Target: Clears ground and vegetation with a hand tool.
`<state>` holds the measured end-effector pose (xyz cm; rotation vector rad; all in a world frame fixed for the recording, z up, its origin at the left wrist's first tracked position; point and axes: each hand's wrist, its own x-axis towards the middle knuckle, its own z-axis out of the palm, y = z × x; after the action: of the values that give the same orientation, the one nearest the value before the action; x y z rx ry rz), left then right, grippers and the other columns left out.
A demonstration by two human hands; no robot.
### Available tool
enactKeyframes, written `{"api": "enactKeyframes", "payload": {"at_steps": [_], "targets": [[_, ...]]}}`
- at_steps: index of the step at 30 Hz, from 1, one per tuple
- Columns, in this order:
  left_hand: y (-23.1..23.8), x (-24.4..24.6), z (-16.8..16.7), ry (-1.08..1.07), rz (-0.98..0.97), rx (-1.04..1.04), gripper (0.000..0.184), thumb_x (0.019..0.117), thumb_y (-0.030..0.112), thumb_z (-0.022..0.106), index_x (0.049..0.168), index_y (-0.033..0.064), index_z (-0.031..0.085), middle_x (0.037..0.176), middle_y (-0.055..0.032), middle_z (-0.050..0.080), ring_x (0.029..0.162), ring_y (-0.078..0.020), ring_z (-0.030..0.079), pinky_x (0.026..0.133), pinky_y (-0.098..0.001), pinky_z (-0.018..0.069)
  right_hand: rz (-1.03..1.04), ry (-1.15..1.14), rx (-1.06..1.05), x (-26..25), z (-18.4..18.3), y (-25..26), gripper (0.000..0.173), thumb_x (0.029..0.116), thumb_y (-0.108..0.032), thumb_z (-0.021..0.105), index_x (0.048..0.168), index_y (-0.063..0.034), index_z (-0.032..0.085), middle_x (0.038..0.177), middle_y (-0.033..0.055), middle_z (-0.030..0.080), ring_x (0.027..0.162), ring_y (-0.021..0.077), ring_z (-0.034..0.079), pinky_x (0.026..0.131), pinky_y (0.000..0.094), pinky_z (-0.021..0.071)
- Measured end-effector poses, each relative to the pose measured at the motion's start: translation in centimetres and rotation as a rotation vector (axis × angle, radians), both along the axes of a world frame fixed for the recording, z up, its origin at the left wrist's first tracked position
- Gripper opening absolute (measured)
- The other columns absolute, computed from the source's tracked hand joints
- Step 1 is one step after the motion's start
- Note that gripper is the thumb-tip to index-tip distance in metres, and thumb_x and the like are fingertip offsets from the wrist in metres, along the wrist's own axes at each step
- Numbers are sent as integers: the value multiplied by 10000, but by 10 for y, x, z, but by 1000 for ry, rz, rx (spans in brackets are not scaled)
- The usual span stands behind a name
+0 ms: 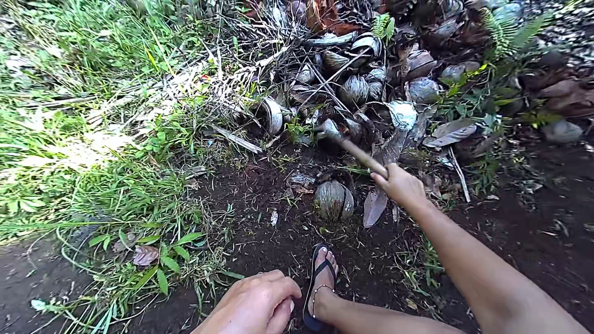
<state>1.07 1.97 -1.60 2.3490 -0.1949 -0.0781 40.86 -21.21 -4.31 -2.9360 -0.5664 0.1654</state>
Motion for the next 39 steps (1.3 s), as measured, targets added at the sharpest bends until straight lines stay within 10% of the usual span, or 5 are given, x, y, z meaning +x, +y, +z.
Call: {"api": "enactKeyframes", "payload": {"at_steps": [8,15,21,28,39], "targets": [[-1,21,-3,89,-22,-34,214,1035,140,544,1148,88,718,1007,-98,723,875,-243,712,770,-450,587,365,-59,-321,19,-47,69,417,972,-275,661,1255,22,580,1195,274,645,1103,458,654,876,621,517],[4,49,-22,104,-54,-58,217,1036,148,540,1144,89,718,1015,-98,725,886,-243,714,780,-451,586,233,-30,-357,80,-26,30,348,980,-76,626,1325,-43,596,1201,321,640,1042,565,635,808,742,495],[10,49,-20,114,-55,-89,211,1029,140,549,1142,89,719,1002,-98,720,872,-250,709,765,-454,584,-252,-195,-282,119,31,-27,460,922,-108,711,1314,49,530,1141,408,610,1038,629,608,745,785,472],[19,30,-7,127,-31,-79,221,1035,137,543,1153,83,721,1022,-106,725,904,-261,716,788,-468,583,-691,-33,-6,125,37,-49,556,950,-261,661,1311,145,541,1374,375,537,1317,498,526,1036,672,433],[4,31,-13,92,-81,-53,222,1032,149,533,1142,98,719,1034,-97,727,921,-261,719,779,-475,582,-323,221,126,41,-35,-23,621,985,-402,684,1347,81,538,1245,346,608,1153,495,610,976,674,461]]}}
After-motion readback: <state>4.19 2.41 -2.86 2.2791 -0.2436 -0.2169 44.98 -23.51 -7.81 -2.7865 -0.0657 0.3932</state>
